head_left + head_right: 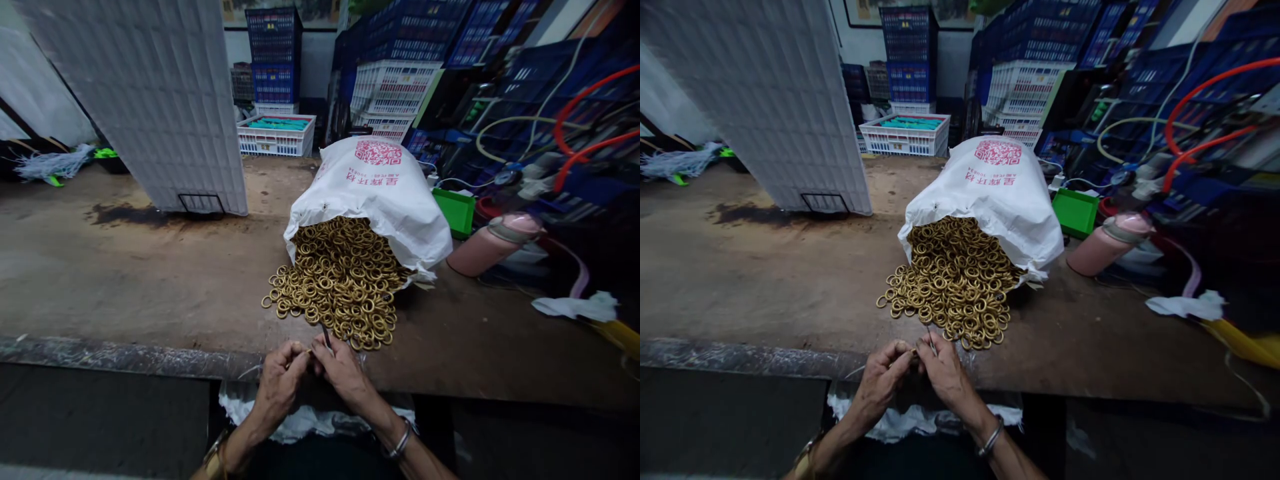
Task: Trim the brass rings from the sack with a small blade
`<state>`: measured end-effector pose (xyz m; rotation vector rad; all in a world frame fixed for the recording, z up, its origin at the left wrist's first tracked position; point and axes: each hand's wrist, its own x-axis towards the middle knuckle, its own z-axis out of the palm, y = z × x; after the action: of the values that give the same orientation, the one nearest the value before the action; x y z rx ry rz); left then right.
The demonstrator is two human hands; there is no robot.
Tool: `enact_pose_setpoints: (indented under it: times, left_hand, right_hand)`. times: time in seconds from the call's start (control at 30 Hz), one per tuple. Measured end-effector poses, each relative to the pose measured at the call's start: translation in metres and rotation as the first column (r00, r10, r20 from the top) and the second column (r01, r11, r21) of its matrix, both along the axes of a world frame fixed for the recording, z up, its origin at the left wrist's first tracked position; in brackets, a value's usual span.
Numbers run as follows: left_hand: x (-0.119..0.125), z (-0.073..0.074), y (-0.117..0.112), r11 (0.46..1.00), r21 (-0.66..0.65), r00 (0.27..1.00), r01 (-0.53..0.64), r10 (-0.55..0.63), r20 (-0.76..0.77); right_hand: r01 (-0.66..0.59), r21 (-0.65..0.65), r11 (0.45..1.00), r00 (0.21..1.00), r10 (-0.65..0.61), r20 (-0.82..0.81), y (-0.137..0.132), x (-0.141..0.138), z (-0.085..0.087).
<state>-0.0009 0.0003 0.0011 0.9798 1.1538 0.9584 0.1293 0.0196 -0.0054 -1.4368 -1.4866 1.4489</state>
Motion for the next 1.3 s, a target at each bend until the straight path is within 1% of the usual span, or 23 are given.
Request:
enact_pose_setpoints:
  times: [0.07, 0.1, 0.2, 0.27, 0.3, 0.37, 0.43, 0.5, 0.57, 0.63, 0.77, 0.93, 1.0, 1.07, 1.17, 1.23, 1.3]
  left_hand:
    - [-0.002, 0.0, 0.0, 0.993, -0.114, 0.998, 0.025, -0.019, 0.058]
    - [-0.002, 0.0, 0.0, 0.988, -0.147, 0.996, 0.041, -0.029, 0.086]
    - [-0.004, -0.002, -0.001, 0.985, -0.157, 0.986, 0.076, -0.051, 0.158]
    - [-0.005, -0.004, -0.002, 0.982, -0.173, 0.977, 0.073, -0.036, 0.209]
    - [-0.005, -0.005, -0.003, 0.981, -0.184, 0.973, 0.065, -0.021, 0.231]
    - [-0.005, -0.007, -0.003, 0.98, -0.197, 0.967, 0.04, 0.012, 0.255]
    - [-0.004, -0.009, -0.003, 0.981, -0.193, 0.965, 0.019, 0.033, 0.259]
    - [-0.004, -0.01, -0.002, 0.985, -0.172, 0.967, 0.011, 0.033, 0.254]
    - [-0.004, -0.01, -0.002, 0.988, -0.154, 0.973, 0.003, 0.033, 0.229]
    - [-0.004, -0.009, -0.002, 0.989, -0.149, 0.98, -0.009, 0.038, 0.196]
    - [-0.002, -0.006, -0.002, 0.989, -0.145, 0.985, -0.025, 0.049, 0.168]
    - [-0.004, -0.007, -0.002, 0.998, -0.047, 0.991, -0.05, 0.055, 0.118]
    - [-0.007, -0.008, -0.005, 0.998, -0.035, 0.992, -0.052, 0.056, 0.117]
    - [-0.01, -0.006, -0.011, 0.998, -0.053, 0.988, -0.028, 0.036, 0.15]
    - [-0.014, 0.0, -0.019, 0.994, -0.1, 0.962, 0.04, -0.011, 0.272]
    - [-0.016, 0.004, -0.021, 0.985, -0.157, 0.931, 0.063, -0.001, 0.366]
    - [-0.018, 0.006, -0.019, 0.977, -0.199, 0.905, 0.072, 0.02, 0.424]
  right_hand:
    - [0.008, 0.022, 1.0, 1.0, -0.009, 0.014, 0.0, -0.002, 0.003]
    - [0.009, 0.041, 0.999, 1.0, -0.01, 0.025, 0.0, -0.002, 0.005]
    - [-0.011, 0.069, 0.998, 0.999, 0.009, 0.031, 0.002, -0.002, 0.007]
    - [-0.008, 0.083, 0.996, 0.999, 0.005, 0.046, 0.003, 0.0, 0.005]
    - [0.002, 0.106, 0.994, 0.996, -0.012, 0.087, 0.004, 0.001, 0.003]
    - [0.003, 0.192, 0.981, 0.97, -0.049, 0.237, 0.004, 0.004, -0.001]
    - [-0.066, 0.281, 0.957, 0.915, -0.054, 0.399, 0.002, 0.007, -0.005]
    - [-0.177, 0.312, 0.934, 0.857, -0.01, 0.515, -0.002, 0.008, -0.007]
    - [-0.266, 0.298, 0.917, 0.809, 0.045, 0.586, -0.005, 0.008, -0.007]
    - [-0.322, 0.274, 0.906, 0.769, 0.082, 0.634, -0.007, 0.008, -0.008]
    - [-0.368, 0.241, 0.898, 0.713, 0.106, 0.693, -0.007, 0.007, -0.007]
    - [-0.453, 0.18, 0.873, 0.667, 0.198, 0.718, -0.007, 0.007, 0.004]
    - [-0.448, 0.158, 0.88, 0.633, 0.187, 0.751, -0.006, 0.006, 0.004]
    - [-0.416, 0.157, 0.896, 0.608, 0.145, 0.78, -0.004, 0.005, 0.002]
    - [-0.353, 0.172, 0.92, 0.588, 0.075, 0.806, 0.003, 0.001, 0.001]
    - [-0.322, 0.204, 0.925, 0.591, 0.028, 0.806, 0.008, -0.003, 0.003]
    - [-0.285, 0.256, 0.924, 0.602, -0.035, 0.797, 0.013, -0.007, 0.006]
